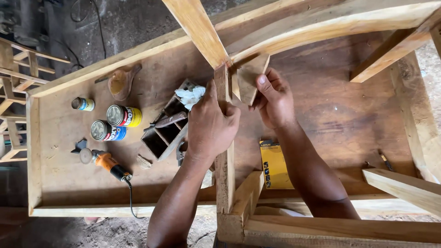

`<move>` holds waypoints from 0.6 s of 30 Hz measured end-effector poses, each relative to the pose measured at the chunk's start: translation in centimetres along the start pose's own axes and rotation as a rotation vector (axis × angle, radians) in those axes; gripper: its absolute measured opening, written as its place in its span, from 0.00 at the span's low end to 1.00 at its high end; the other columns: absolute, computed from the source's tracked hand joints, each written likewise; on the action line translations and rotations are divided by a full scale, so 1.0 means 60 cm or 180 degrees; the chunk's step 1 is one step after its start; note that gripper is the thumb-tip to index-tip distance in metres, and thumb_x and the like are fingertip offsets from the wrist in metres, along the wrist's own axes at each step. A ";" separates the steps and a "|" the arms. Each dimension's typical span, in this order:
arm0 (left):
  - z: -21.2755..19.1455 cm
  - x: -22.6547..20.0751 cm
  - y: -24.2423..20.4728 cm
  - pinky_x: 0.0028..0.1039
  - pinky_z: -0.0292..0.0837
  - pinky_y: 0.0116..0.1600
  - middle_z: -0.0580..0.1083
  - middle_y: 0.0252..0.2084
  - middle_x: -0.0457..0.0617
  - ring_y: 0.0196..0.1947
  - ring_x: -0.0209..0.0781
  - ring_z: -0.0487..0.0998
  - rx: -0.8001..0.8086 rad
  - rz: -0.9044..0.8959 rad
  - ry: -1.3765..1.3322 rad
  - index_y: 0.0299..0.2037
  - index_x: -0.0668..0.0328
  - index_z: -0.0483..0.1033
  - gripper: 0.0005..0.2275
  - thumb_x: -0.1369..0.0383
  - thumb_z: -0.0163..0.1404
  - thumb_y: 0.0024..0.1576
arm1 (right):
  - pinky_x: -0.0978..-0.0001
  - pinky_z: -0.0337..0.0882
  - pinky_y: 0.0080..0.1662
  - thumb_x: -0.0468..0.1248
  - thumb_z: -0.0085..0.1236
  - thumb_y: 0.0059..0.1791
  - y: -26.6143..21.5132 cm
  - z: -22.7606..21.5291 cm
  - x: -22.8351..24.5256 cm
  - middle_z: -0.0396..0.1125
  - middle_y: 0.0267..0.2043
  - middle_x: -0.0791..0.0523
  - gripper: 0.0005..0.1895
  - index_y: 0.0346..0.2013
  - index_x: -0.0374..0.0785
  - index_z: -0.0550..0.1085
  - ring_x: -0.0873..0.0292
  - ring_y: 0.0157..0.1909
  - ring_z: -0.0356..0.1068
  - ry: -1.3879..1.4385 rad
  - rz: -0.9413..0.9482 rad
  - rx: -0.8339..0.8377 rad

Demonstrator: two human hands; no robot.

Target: The person places a small wooden support block into the corner of a chair frame and then sands the edges of a wooden piece using a power sander.

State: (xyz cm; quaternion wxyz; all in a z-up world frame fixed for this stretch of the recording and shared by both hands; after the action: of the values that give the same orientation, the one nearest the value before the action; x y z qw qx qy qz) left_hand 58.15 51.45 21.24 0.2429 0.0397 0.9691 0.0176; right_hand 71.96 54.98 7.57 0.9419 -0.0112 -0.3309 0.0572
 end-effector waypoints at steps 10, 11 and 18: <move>0.002 -0.001 0.003 0.40 0.83 0.39 0.79 0.32 0.64 0.31 0.55 0.85 0.0068 -0.0094 -0.0045 0.60 0.80 0.62 0.26 0.62 0.48 0.58 | 0.74 0.70 0.27 0.45 0.56 0.57 0.009 0.029 -0.012 0.70 0.32 0.55 0.15 0.46 0.34 0.70 0.65 0.26 0.69 -0.0086 0.0052 -0.0105; 0.002 -0.002 0.005 0.40 0.83 0.39 0.78 0.34 0.66 0.32 0.56 0.85 0.0023 -0.0008 0.0037 0.60 0.81 0.62 0.28 0.59 0.50 0.59 | 0.75 0.69 0.27 0.44 0.57 0.57 0.011 0.026 -0.012 0.70 0.31 0.55 0.15 0.45 0.34 0.70 0.66 0.26 0.67 -0.0126 0.0046 -0.0175; 0.000 -0.006 0.005 0.38 0.85 0.41 0.80 0.37 0.63 0.36 0.54 0.86 0.0271 -0.0264 -0.0071 0.62 0.72 0.63 0.29 0.53 0.52 0.60 | 0.76 0.68 0.28 0.43 0.59 0.56 0.005 0.022 -0.014 0.69 0.31 0.57 0.13 0.42 0.36 0.70 0.67 0.27 0.66 -0.0109 -0.0158 -0.0269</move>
State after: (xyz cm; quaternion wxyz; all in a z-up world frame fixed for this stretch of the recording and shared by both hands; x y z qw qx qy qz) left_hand 58.47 51.73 21.40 0.2523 0.0101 0.9670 -0.0342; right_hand 70.46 55.14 8.04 0.9358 -0.0418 -0.3494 0.0200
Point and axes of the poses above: each hand's wrist, its own y-axis towards the middle knuckle, its own z-axis out of the palm, x = y × z, the point moved 2 cm from there along y, towards the middle knuckle
